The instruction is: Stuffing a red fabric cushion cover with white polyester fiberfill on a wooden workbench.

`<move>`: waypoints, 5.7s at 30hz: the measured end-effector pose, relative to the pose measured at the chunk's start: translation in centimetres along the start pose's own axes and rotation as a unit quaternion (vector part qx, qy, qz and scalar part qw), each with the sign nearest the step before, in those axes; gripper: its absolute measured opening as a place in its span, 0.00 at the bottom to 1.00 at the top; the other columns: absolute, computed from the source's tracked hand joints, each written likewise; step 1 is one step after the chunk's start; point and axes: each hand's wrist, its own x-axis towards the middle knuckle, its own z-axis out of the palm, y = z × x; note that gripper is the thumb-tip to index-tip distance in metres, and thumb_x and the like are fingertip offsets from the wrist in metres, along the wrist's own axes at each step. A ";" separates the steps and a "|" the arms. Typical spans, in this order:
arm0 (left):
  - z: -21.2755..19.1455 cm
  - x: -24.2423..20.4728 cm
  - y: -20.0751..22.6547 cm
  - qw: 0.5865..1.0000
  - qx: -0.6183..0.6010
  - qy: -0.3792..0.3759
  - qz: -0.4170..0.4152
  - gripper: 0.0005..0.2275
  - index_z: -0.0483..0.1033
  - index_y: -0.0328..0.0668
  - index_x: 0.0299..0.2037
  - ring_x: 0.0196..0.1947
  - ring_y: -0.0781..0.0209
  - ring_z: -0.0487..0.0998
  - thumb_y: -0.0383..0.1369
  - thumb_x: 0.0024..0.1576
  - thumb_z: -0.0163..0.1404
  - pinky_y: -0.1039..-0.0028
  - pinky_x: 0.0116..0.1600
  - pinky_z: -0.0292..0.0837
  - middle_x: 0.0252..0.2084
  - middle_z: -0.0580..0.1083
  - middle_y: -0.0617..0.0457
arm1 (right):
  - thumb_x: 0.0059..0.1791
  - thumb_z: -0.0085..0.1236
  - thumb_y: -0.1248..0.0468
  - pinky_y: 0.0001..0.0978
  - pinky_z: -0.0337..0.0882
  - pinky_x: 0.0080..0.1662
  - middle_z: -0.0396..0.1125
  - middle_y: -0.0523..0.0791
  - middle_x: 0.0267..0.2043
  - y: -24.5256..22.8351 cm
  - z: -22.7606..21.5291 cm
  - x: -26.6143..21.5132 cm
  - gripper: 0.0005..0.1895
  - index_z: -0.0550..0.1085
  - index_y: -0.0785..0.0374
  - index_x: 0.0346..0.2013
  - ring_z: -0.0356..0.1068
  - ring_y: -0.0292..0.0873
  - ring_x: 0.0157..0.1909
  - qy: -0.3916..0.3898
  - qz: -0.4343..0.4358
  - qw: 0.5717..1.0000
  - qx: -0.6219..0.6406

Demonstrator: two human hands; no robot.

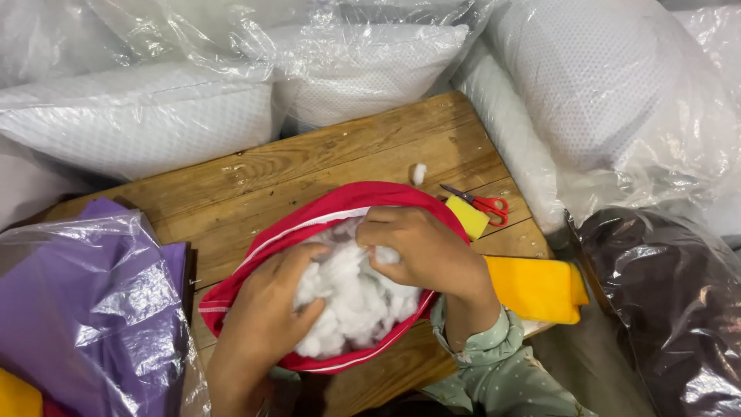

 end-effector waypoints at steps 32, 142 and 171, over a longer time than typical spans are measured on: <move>-3.9 -3.0 3.4 0.994 -0.002 0.093 0.065 0.30 0.66 0.41 0.65 0.66 0.43 0.63 0.42 0.53 0.60 0.52 0.70 0.55 0.64 0.65 0.44 | 0.54 0.54 0.60 0.45 0.61 0.68 0.61 0.52 0.69 -4.1 -2.8 -0.9 0.20 0.70 0.58 0.61 0.62 0.53 0.71 0.032 -0.009 0.999 -0.039; 3.8 2.6 -1.6 0.982 0.124 -0.034 -0.138 0.28 0.72 0.45 0.62 0.49 0.33 0.78 0.33 0.48 0.61 0.47 0.50 0.75 0.54 0.74 0.39 | 0.39 0.69 0.61 0.63 0.68 0.56 0.68 0.63 0.58 -1.2 -3.9 0.3 0.32 0.75 0.56 0.59 0.66 0.73 0.60 -0.079 0.167 0.982 -0.041; 1.9 2.2 -0.3 0.983 0.182 0.002 0.008 0.16 0.83 0.46 0.42 0.45 0.47 0.74 0.39 0.43 0.60 0.61 0.40 0.70 0.40 0.80 0.51 | 0.40 0.58 0.71 0.51 0.74 0.44 0.73 0.50 0.37 2.3 -1.9 -0.5 0.17 0.80 0.55 0.42 0.75 0.60 0.42 -0.051 0.048 0.998 0.008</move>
